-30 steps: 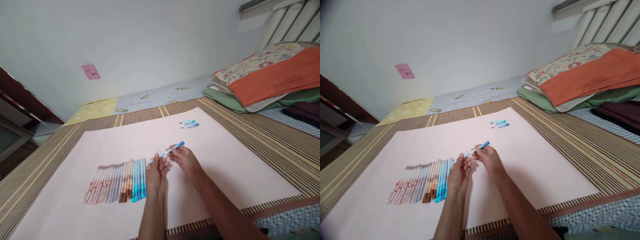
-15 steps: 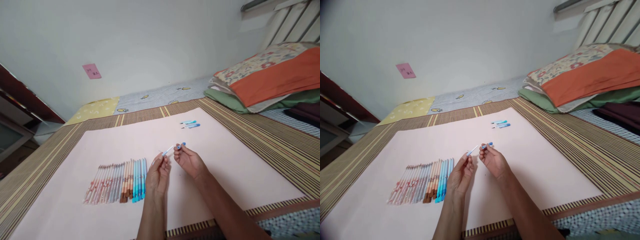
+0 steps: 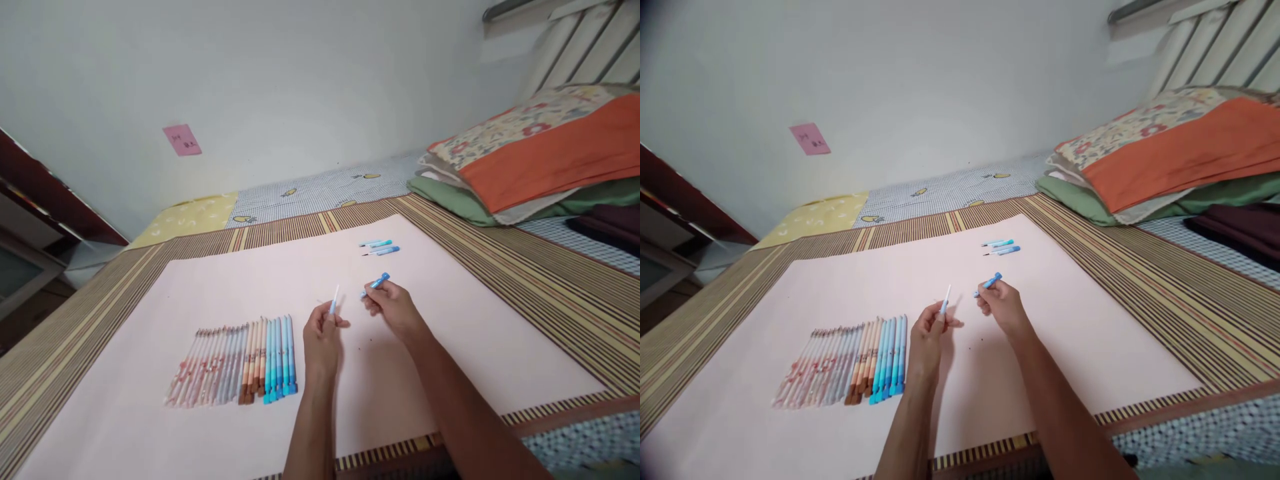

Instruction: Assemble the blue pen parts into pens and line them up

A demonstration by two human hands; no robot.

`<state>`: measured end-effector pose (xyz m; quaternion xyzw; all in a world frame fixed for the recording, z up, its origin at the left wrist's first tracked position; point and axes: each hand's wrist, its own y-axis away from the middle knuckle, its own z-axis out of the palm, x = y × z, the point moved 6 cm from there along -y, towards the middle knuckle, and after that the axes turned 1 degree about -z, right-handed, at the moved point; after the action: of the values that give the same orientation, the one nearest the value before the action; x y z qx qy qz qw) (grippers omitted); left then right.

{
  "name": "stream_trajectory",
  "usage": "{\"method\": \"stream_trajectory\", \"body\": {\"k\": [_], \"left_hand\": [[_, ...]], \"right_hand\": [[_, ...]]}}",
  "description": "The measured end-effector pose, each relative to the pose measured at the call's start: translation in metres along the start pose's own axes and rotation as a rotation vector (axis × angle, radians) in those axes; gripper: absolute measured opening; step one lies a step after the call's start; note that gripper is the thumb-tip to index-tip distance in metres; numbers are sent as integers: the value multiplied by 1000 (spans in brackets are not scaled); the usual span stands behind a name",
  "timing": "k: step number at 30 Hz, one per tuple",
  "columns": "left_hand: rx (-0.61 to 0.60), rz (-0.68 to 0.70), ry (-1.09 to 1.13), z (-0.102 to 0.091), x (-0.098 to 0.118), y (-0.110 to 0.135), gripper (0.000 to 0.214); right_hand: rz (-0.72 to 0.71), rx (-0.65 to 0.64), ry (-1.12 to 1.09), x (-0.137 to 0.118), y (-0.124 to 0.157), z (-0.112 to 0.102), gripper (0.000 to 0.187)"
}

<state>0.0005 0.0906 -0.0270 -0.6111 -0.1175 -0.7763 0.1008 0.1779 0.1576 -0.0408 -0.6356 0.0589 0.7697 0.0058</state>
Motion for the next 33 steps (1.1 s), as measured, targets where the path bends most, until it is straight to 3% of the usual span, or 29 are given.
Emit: {"method": "stream_trajectory", "body": {"k": [3, 7, 14, 19, 24, 27, 29, 33], "left_hand": [[41, 43, -39, -2, 1, 1, 13], [28, -1, 9, 3, -1, 6, 19], [27, 43, 180, 4, 0, 4, 32], [69, 16, 169, 3, -12, 0, 28], [87, 76, -198, 1, -6, 3, 9], [122, 132, -490, -3, -2, 5, 15], [131, 226, -673, -2, 0, 6, 19], [104, 390, -977, 5, -2, 9, 25]], "right_hand": [[-122, 81, 374, -5, -1, -12, 16], [-281, 54, 693, -12, 1, -12, 12], [-250, 125, 607, -7, -8, -29, 20], [-203, 186, 418, -4, -11, -39, 22], [-150, 218, 125, -5, -13, -42, 30], [-131, 217, 51, -9, -12, -44, 33], [-166, 223, 194, -15, -10, -45, 27], [-255, 200, 734, -25, -5, -43, 13]]}}
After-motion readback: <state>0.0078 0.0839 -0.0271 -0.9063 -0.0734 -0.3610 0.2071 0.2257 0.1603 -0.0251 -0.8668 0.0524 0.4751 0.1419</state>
